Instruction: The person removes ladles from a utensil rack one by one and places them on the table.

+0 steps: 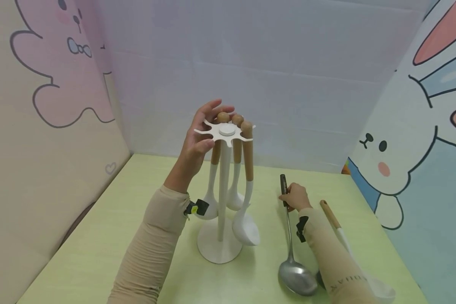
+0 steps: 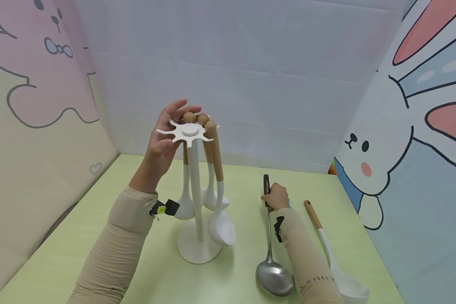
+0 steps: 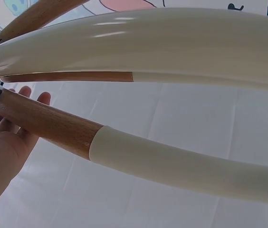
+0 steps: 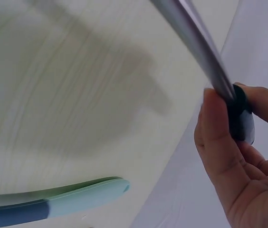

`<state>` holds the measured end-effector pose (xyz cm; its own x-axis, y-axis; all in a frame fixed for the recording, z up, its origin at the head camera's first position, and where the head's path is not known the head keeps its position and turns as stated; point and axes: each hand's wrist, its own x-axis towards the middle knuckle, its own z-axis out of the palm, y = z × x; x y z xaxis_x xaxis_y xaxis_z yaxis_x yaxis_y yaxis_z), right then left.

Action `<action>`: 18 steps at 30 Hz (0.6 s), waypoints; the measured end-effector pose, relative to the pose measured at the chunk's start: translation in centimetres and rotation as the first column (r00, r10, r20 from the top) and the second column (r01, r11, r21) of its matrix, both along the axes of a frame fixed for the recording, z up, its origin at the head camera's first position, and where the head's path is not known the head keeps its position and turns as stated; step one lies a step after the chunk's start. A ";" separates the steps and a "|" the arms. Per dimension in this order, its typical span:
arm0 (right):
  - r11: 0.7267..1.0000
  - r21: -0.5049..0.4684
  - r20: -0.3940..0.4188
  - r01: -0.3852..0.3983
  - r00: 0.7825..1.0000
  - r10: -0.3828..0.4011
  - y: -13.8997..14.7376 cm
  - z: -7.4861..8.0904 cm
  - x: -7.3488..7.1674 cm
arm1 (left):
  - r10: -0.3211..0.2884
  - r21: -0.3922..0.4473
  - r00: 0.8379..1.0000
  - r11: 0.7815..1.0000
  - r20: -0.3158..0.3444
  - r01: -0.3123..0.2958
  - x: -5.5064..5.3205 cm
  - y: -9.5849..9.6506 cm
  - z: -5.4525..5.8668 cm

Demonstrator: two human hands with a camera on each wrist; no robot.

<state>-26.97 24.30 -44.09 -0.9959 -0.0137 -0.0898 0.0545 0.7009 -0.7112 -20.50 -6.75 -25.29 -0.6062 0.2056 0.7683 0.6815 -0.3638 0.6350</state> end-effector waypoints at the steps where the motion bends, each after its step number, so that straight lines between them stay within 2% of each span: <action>1: 1.000 0.003 0.007 0.002 1.000 -0.002 0.1 -0.1 -0.1 | -0.001 0.001 1.000 1.000 0.001 0.001 0.0 0.0 0.0; 13: 0.999 0.052 0.074 -0.001 0.997 -0.002 0.5 -2.0 -0.9 | 0.003 0.013 1.000 1.000 0.007 -0.003 -0.1 0.1 -0.2; 18: 0.997 0.072 0.074 0.006 0.997 -0.011 0.5 -2.8 -1.2 | 0.006 0.015 1.000 1.000 0.006 -0.006 -0.1 0.0 -0.1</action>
